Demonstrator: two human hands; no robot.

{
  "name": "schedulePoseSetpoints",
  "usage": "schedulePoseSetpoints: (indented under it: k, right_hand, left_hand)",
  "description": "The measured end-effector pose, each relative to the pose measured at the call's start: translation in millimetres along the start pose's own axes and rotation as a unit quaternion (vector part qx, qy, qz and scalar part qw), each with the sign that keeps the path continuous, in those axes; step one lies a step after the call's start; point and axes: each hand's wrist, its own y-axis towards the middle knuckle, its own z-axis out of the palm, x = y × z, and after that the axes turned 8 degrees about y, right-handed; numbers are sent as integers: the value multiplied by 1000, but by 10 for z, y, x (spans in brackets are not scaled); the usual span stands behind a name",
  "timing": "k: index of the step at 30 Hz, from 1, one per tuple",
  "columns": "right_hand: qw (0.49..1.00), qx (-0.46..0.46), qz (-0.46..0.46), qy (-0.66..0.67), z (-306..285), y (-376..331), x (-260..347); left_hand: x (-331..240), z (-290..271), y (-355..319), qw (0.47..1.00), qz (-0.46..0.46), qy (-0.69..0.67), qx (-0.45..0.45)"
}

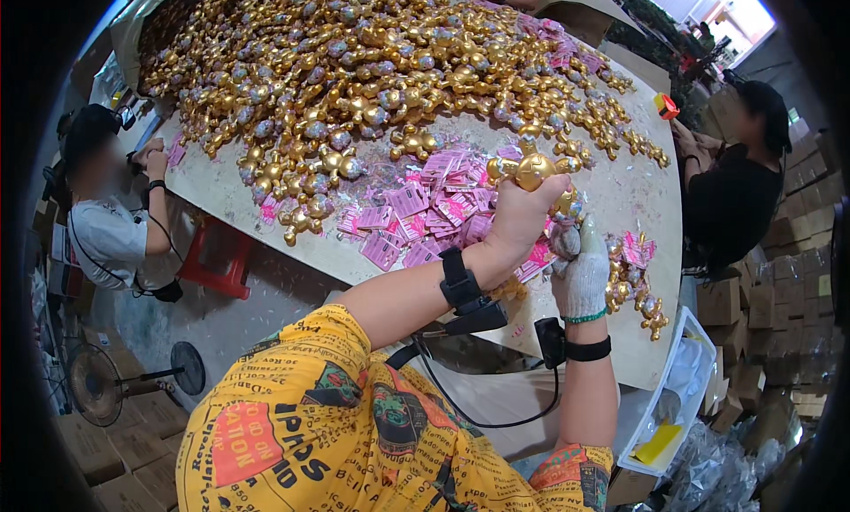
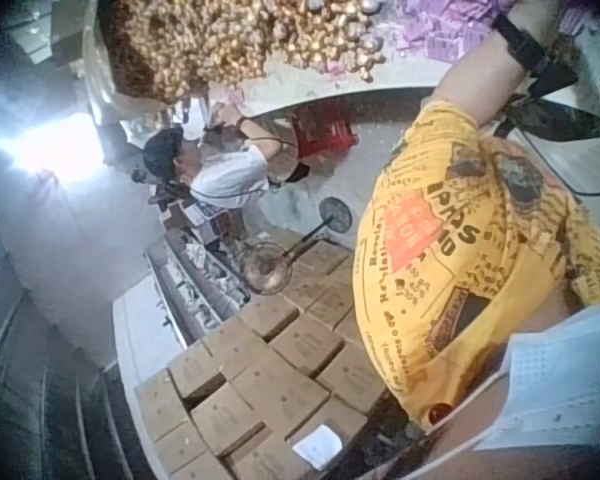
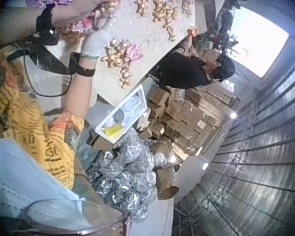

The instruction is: Sorting and attaching pink labels or tags to gold-colored plastic star-shaped ornaments.

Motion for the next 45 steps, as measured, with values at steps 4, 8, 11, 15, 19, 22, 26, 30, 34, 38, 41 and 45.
schedulePoseSetpoints:
  k: [4,8,11,15,19,22,26,30,34,38,41,45]
  right_hand:
    - [1000,15,3,20,32,-34,10]
    - [994,101,9,33,-182,41,-12]
    - [998,56,0,18,-35,-24,-3]
    - [999,-28,-24,12,98,-64,0]
    - [999,-18,-29,3,21,-47,-2]
    - [999,-17,-42,-25,46,-64,9]
    - [996,-27,-64,-49,12,-72,-1]
    - [992,-44,-56,-102,27,-96,16]
    - [990,-52,-62,-116,-28,-37,-30]
    - [926,-25,-158,-341,-161,3,-144]
    - [796,-13,-290,-532,-409,115,-263]
    - [834,-44,-253,-488,-300,83,-265]
  left_hand:
    - [-13,-5,3,1000,-17,-16,14]
    - [-40,24,-10,999,-23,-25,13]
    - [-64,10,-7,1000,-2,10,20]
    - [-116,-22,-19,994,37,96,49]
    - [-159,4,-33,989,57,117,68]
    - [-160,-28,-27,981,72,161,85]
    - [-129,-34,-48,981,80,149,99]
    - [-113,-24,-101,982,63,143,108]
    - [-8,-32,-128,984,85,137,82]
    - [95,-67,-170,978,134,147,55]
    - [153,-21,-202,985,135,97,43]
    - [164,-17,-276,972,204,112,15]
